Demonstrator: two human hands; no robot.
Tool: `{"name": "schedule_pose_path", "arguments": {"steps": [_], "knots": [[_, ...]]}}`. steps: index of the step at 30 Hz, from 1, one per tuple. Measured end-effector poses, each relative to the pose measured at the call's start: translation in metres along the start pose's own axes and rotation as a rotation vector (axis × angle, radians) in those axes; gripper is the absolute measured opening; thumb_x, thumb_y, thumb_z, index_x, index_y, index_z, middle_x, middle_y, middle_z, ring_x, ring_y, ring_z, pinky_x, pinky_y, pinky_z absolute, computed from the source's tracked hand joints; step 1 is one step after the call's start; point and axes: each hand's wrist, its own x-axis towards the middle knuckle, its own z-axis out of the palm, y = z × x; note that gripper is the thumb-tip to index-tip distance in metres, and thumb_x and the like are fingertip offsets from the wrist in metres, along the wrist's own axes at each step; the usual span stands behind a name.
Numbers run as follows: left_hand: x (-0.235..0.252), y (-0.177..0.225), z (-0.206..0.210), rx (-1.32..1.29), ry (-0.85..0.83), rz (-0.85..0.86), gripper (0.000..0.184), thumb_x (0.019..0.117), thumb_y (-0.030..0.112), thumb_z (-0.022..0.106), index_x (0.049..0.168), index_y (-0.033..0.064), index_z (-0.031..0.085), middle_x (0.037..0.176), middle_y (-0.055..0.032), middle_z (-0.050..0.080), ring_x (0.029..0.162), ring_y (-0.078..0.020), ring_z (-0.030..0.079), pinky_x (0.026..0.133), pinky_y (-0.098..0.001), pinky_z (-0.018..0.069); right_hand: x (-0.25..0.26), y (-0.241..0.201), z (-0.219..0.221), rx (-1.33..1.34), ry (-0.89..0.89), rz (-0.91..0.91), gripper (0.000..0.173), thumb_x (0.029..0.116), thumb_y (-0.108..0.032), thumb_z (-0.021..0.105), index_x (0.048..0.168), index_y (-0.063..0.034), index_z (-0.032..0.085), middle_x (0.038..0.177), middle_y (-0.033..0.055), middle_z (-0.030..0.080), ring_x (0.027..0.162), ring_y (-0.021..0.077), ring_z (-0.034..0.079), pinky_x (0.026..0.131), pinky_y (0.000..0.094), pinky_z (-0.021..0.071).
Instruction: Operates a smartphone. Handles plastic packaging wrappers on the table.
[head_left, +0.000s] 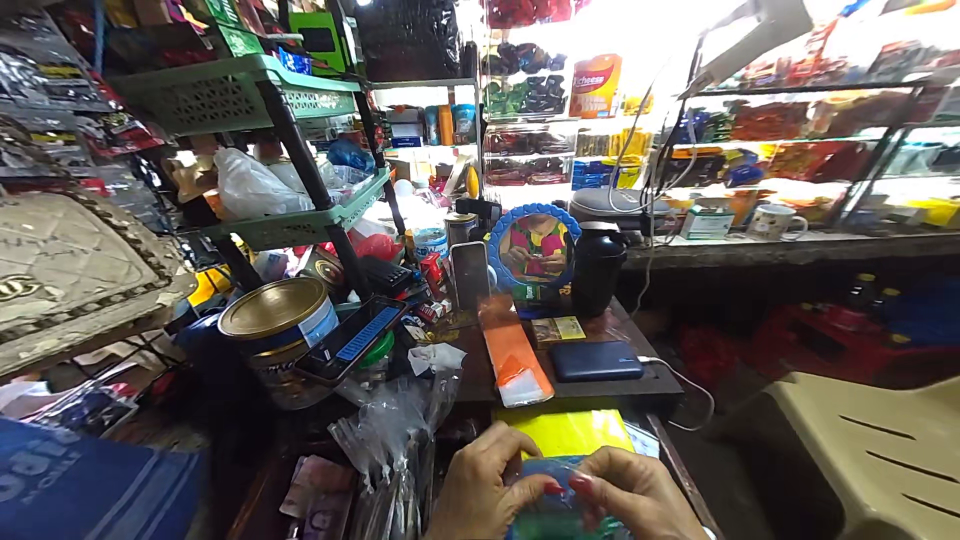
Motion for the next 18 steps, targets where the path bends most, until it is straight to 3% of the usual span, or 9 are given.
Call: {"name": "schedule_pose_path", "arguments": {"steps": [2, 3, 5, 6, 8, 12, 18], "knots": [[-0.004, 0.006, 0.001, 0.154, 0.152, 0.036, 0.03, 0.0878, 0.036, 0.079, 0.106, 0.0119, 0.077, 0.106, -0.0103, 0.069, 0.098, -0.0198, 0.065, 0.086, -0.0333, 0.0559, 0.001, 0.001, 0.001, -0.003, 0.038, -0.017, 0.006, 0.0897, 0.001, 0.07, 0.087, -0.0049, 0.07, 0.073, -0.0007, 0.072, 0.064, 0.0086, 0.069, 0.064, 0.0267, 0.0597], [-0.006, 0.012, 0.002, 0.173, 0.205, 0.046, 0.025, 0.0888, 0.032, 0.078, 0.104, 0.0123, 0.077, 0.105, -0.0112, 0.068, 0.1, -0.0222, 0.064, 0.088, -0.0351, 0.0538, 0.002, 0.001, 0.001, -0.002, 0.059, -0.029, 0.007, 0.0889, 0.001, 0.071, 0.086, -0.0051, 0.069, 0.072, -0.0011, 0.072, 0.063, 0.008, 0.069, 0.063, 0.0259, 0.0591], [-0.012, 0.031, 0.004, 0.078, 0.189, -0.014, 0.02, 0.0881, 0.022, 0.079, 0.098, 0.0053, 0.078, 0.095, -0.013, 0.07, 0.09, -0.0205, 0.067, 0.081, -0.0322, 0.0554, 0.003, 0.003, 0.003, -0.004, 0.094, -0.055, 0.01, 0.0865, 0.001, 0.073, 0.084, -0.0063, 0.068, 0.07, -0.0025, 0.07, 0.06, 0.0063, 0.067, 0.06, 0.0243, 0.0576], [-0.016, 0.039, 0.006, -0.024, 0.121, -0.082, 0.023, 0.0875, 0.019, 0.079, 0.1, -0.0002, 0.077, 0.092, -0.0145, 0.07, 0.083, -0.0182, 0.068, 0.075, -0.029, 0.0577, 0.003, 0.005, 0.005, -0.014, 0.096, -0.067, 0.011, 0.0854, 0.0, 0.074, 0.082, -0.0077, 0.067, 0.068, -0.0039, 0.069, 0.058, 0.0048, 0.065, 0.058, 0.0232, 0.0561], [-0.023, 0.046, 0.012, -0.278, -0.007, -0.257, 0.033, 0.0846, 0.014, 0.081, 0.107, -0.0079, 0.071, 0.096, -0.0165, 0.07, 0.083, -0.0163, 0.069, 0.073, -0.0283, 0.0581, 0.001, 0.008, 0.01, -0.05, 0.072, -0.074, 0.014, 0.0844, -0.002, 0.075, 0.079, -0.01, 0.066, 0.065, -0.007, 0.066, 0.056, 0.0015, 0.061, 0.055, 0.0211, 0.0517], [-0.033, 0.043, 0.02, -0.484, 0.002, -0.422, 0.024, 0.0793, 0.004, 0.082, 0.096, -0.0081, 0.069, 0.09, -0.0111, 0.071, 0.08, -0.0093, 0.069, 0.076, -0.0263, 0.0589, -0.005, 0.012, 0.024, -0.102, -0.014, -0.052, 0.015, 0.0867, -0.006, 0.075, 0.075, -0.0096, 0.066, 0.064, -0.009, 0.064, 0.056, -0.0017, 0.057, 0.053, 0.019, 0.0473], [-0.042, 0.031, 0.009, -0.629, 0.106, -0.375, 0.01, 0.0789, -0.006, 0.078, 0.086, -0.0015, 0.072, 0.091, -0.0021, 0.072, 0.085, -0.0042, 0.069, 0.075, -0.0223, 0.0595, -0.004, 0.018, 0.019, -0.13, -0.044, -0.116, 0.015, 0.0886, -0.01, 0.075, 0.074, -0.0067, 0.071, 0.068, -0.0081, 0.064, 0.058, -0.0025, 0.057, 0.055, 0.0174, 0.0479]]}}
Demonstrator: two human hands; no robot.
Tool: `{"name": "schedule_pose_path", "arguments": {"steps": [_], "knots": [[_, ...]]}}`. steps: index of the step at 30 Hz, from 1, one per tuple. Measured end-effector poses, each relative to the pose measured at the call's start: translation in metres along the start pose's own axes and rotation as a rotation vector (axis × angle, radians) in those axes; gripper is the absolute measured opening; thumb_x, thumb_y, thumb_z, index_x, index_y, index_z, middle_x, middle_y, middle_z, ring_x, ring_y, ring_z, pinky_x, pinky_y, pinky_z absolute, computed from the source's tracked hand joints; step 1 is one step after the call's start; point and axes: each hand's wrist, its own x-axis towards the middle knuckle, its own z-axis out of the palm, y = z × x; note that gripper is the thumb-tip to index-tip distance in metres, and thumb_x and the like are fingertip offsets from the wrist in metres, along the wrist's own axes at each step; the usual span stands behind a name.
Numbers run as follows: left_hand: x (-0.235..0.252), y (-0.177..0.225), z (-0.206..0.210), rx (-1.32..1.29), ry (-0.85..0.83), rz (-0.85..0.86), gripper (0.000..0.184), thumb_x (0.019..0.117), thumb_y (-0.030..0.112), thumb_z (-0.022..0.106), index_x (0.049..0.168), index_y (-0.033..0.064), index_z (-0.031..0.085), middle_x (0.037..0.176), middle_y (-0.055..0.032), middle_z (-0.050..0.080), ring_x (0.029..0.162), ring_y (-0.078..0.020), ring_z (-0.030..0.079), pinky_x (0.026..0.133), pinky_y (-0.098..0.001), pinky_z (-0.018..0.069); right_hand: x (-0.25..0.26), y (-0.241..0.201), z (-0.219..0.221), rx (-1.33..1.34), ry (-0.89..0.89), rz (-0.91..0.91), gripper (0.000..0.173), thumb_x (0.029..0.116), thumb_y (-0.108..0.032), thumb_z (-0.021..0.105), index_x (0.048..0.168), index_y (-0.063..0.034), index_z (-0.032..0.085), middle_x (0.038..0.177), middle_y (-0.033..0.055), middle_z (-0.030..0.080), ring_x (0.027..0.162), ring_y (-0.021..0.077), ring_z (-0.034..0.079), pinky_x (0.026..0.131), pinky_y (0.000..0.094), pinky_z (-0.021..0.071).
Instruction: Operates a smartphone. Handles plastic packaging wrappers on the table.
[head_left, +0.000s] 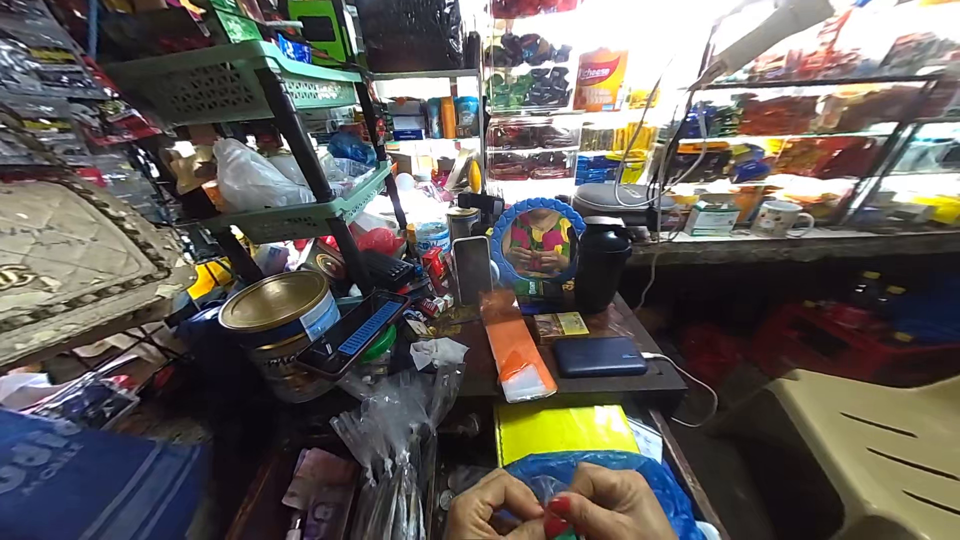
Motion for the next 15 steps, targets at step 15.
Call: {"name": "schedule_pose_path", "arguments": {"steps": [15], "knots": [[-0.004, 0.014, -0.008, 0.826, -0.022, 0.192, 0.022, 0.0852, -0.003, 0.065, 0.095, 0.0083, 0.081, 0.105, -0.0224, 0.066, 0.072, -0.0261, 0.067, 0.063, -0.039, 0.0577, 0.002, -0.015, 0.013, -0.839, 0.077, -0.28, 0.008, 0.0767, 0.001, 0.07, 0.078, 0.0057, 0.063, 0.082, 0.0193, 0.059, 0.062, 0.0258, 0.062, 0.053, 0.0371, 0.0539]]}}
